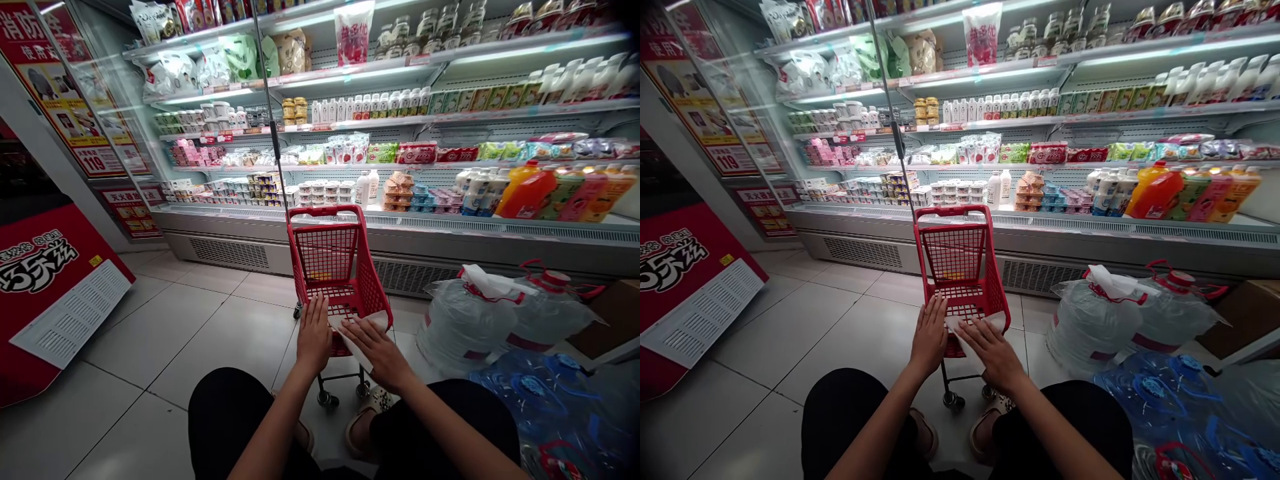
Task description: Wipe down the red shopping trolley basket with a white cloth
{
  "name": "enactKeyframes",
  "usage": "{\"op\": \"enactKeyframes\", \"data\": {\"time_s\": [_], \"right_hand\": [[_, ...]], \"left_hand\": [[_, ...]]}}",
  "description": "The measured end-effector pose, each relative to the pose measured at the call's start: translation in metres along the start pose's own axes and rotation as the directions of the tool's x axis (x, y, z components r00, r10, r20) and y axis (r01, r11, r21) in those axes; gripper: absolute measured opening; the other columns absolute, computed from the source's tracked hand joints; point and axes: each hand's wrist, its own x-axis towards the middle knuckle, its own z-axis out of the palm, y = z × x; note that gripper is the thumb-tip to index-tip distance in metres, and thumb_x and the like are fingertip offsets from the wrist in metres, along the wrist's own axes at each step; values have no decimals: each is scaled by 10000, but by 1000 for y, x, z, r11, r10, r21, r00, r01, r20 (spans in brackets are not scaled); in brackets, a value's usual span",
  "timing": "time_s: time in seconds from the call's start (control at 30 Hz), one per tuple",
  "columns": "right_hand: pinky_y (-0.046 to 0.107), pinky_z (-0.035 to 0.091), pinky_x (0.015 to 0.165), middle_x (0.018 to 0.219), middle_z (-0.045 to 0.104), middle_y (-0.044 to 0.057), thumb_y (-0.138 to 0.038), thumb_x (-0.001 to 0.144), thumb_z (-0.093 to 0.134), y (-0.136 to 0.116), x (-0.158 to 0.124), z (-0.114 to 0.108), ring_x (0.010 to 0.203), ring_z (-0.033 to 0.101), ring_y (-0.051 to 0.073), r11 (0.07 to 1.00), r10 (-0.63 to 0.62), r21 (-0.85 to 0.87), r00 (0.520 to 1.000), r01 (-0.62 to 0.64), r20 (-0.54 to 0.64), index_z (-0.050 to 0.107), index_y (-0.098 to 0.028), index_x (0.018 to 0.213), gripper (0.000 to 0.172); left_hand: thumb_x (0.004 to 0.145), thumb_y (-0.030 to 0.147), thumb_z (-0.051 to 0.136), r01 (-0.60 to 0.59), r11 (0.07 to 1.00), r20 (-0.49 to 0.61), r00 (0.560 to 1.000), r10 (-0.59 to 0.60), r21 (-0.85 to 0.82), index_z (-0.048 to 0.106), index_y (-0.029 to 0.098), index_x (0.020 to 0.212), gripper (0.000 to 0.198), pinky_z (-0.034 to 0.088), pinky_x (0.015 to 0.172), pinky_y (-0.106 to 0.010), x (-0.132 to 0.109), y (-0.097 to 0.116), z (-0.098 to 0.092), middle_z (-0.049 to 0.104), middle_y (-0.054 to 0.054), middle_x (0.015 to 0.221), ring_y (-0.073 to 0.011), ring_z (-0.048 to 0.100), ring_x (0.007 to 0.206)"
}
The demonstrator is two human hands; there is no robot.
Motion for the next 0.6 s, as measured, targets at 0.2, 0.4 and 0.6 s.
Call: {"op": "enactKeyframes", "data": {"time_s": [0.2, 0.4, 0.6], "right_hand": [[496, 166, 1325, 1695, 363, -15, -263, 1067, 398, 77, -15, -7, 1572, 306, 194, 999, 52, 2, 999, -52, -15, 83, -320, 1688, 699], [569, 231, 1304, 1699, 358, -19, -357, 1114, 237, 102, 3, -1, 1587, 274, 226, 901, 424, 165, 895, -401, -137, 114, -369, 1686, 585], [581, 322, 1264, 1747, 222, 55, -263, 1063, 289, 54, 10, -16, 1606, 209, 287, 867, 487, 290, 813, -405, -319, 14, -263, 1701, 695]], "left_hand": [[949, 100, 362, -38, 999, 50, 998, 38, 0, 281, 207, 1648, 712, 161, 1329, -542, 3, -17, -10, 230, -58, 1744, -226, 156, 1626], [939, 105, 376, -34, 999, 59, 998, 33, 19, 356, 216, 1611, 681, 179, 1325, -548, 9, -22, -8, 240, -52, 1742, -230, 176, 1623], [931, 100, 369, -16, 999, 55, 998, 15, 29, 369, 218, 1602, 681, 163, 1329, -547, 7, -32, -11, 234, -43, 1743, -231, 156, 1626]]}}
